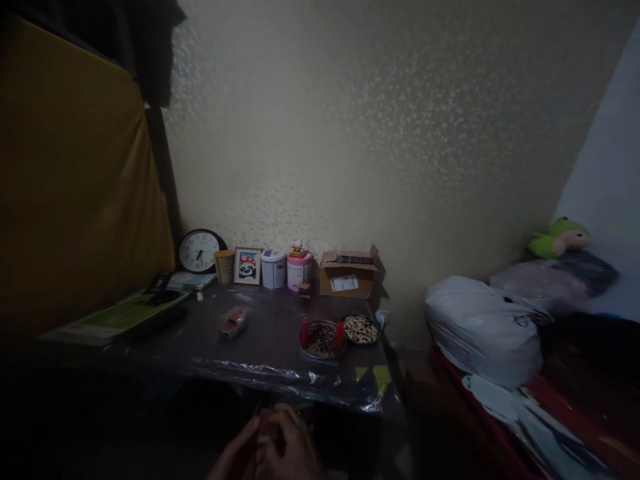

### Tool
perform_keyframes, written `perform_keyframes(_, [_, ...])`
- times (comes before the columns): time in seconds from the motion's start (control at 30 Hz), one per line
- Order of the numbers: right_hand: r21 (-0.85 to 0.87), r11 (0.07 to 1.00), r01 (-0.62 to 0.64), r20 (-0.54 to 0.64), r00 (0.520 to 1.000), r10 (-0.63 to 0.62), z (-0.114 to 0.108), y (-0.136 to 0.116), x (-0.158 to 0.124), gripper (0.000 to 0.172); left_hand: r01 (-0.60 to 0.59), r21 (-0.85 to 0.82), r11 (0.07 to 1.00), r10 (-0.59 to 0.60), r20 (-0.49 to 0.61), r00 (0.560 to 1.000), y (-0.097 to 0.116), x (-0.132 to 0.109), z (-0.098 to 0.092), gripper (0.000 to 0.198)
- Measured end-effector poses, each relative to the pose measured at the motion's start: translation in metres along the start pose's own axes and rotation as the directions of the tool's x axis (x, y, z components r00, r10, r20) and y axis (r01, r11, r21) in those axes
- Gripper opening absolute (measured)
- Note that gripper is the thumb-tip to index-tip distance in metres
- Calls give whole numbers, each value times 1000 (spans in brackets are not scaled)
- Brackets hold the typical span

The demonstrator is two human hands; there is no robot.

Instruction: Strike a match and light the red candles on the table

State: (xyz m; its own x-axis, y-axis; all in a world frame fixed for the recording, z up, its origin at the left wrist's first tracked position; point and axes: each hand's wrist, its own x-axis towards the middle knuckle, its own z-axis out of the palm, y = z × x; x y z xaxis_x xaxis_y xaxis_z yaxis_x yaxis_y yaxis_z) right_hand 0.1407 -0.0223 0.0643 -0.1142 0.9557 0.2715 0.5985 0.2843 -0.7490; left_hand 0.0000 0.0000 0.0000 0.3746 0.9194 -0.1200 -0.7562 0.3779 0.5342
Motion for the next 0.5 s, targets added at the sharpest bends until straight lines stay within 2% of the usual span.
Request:
perform_keyframes(0.1, [0, 1000, -3, 4, 1000, 3, 0, 1, -1, 27, 75, -40, 996, -74, 24, 997, 5, 3, 3, 37])
perform_keyframes(0.2, [20, 1000, 22, -2, 1000, -22, -1, 0, -3, 29, 132, -55, 990, -132, 5, 991, 2, 11, -5, 32])
perform_keyframes(0.33, [37, 999, 20, -5, 1000, -20, -1, -3, -4, 27, 105, -14, 994, -105, -21, 994, -2, 12, -13, 34])
perform_keyframes(0.43, [59, 997, 46, -34, 998, -44, 0, -5, -3, 26, 54, 26, 998, -53, -13, 998, 2, 4, -6, 36])
perform_keyframes(0.5, [79, 996, 47, -54, 998, -42, 1, -5, -3, 26, 44, 51, 998, -46, 29, 999, 5, -1, 4, 32])
